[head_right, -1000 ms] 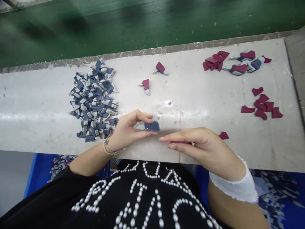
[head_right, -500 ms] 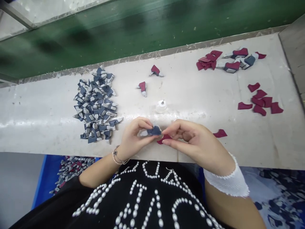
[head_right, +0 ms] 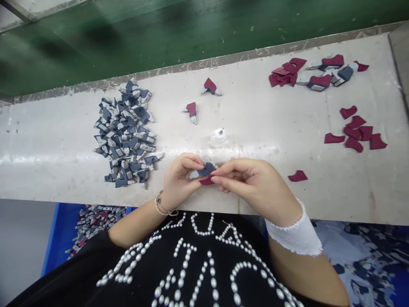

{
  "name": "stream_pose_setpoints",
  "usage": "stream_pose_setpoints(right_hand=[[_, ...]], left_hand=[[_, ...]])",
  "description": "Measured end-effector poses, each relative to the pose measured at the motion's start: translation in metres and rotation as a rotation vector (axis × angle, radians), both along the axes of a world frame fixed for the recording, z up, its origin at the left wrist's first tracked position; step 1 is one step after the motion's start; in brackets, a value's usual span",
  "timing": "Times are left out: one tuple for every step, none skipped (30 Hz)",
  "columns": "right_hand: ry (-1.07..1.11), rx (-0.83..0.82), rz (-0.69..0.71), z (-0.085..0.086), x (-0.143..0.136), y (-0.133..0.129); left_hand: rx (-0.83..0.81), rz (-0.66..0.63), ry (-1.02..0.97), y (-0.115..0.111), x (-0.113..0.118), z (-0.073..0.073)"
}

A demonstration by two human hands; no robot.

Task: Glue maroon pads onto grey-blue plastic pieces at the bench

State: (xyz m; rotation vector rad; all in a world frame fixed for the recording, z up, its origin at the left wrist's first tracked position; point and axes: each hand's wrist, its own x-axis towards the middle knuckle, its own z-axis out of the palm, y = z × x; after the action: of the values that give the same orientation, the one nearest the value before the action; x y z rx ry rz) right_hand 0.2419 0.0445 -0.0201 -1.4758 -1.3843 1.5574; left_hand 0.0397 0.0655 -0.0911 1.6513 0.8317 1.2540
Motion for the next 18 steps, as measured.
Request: stream_pose_setpoints(right_hand=[[-0.032, -0.015, -0.002, 0.0, 0.0001, 0.0007], [-0.061, -0.02, -0.005, 0.0, 0.0, 0.0013], [-0.086, -0.017, -0.008, -0.0001, -0.0001, 0.0019], [-0.104, -0.011, -0.011, -0.0002, -0.0002, 0.0025], [-0.117, -0.005, -0.016, -0.0005, -0.0002, 0.003], [-0.129, -0.001, -0.022, -0.0009, -0.0002, 0.0035], [-0.141, 0.002, -0.027, -0.0013, 0.0001, 0.0039], [-0.155, 0.008, -0.036, -0.0016, 0.0005, 0.0043], [-0.167, 0.013, -0.041, -0.0019, 0.0011, 0.0046], [-0.177, 0.016, -0.043, -0.002, 0.0018, 0.0049], [-0.186, 0.019, -0.042, -0.0019, 0.0024, 0.0052], [-0.191, 0.02, -0.038, -0.0016, 0.003, 0.0054], [-0.195, 0.021, -0.035, -0.0012, 0.0033, 0.0055], [-0.2, 0.024, -0.032, -0.0007, 0.0033, 0.0057], [-0.205, 0.029, -0.029, 0.0, 0.0031, 0.0058], [-0.212, 0.036, -0.029, 0.0006, 0.0027, 0.0059], [-0.221, 0.042, -0.029, 0.0012, 0.0021, 0.006], [-0.234, 0.048, -0.031, 0.0017, 0.0015, 0.0061]], left_hand=[[0.003, -0.006, -0.003, 0.0, 0.0001, 0.0002], [0.006, -0.013, -0.003, 0.0, 0.0002, 0.0004], [0.012, -0.019, -0.001, 0.0, 0.0002, 0.0005], [0.018, -0.023, 0.001, 0.0001, 0.0001, 0.0006], [0.025, -0.027, 0.003, 0.0001, 0.0, 0.0006], [0.033, -0.031, 0.006, 0.0002, -0.0001, 0.0006], [0.043, -0.034, 0.007, 0.0003, -0.0003, 0.0005], [0.053, -0.04, 0.008, 0.0005, -0.0004, 0.0005], [0.062, -0.046, 0.012, 0.0006, -0.0004, 0.0006], [0.07, -0.048, 0.017, 0.0007, -0.0004, 0.0008], [0.078, -0.048, 0.025, 0.0009, -0.0004, 0.0012], [0.084, -0.046, 0.035, 0.0012, -0.0004, 0.0017], [0.091, -0.043, 0.044, 0.0015, -0.0003, 0.0024], [0.099, -0.041, 0.052, 0.0018, -0.0003, 0.0032], [0.11, -0.041, 0.058, 0.0021, -0.0004, 0.004], [0.121, -0.042, 0.064, 0.0025, -0.0005, 0.0048], [0.129, -0.043, 0.07, 0.0028, -0.0007, 0.0055], [0.135, -0.042, 0.076, 0.003, -0.0008, 0.006]])
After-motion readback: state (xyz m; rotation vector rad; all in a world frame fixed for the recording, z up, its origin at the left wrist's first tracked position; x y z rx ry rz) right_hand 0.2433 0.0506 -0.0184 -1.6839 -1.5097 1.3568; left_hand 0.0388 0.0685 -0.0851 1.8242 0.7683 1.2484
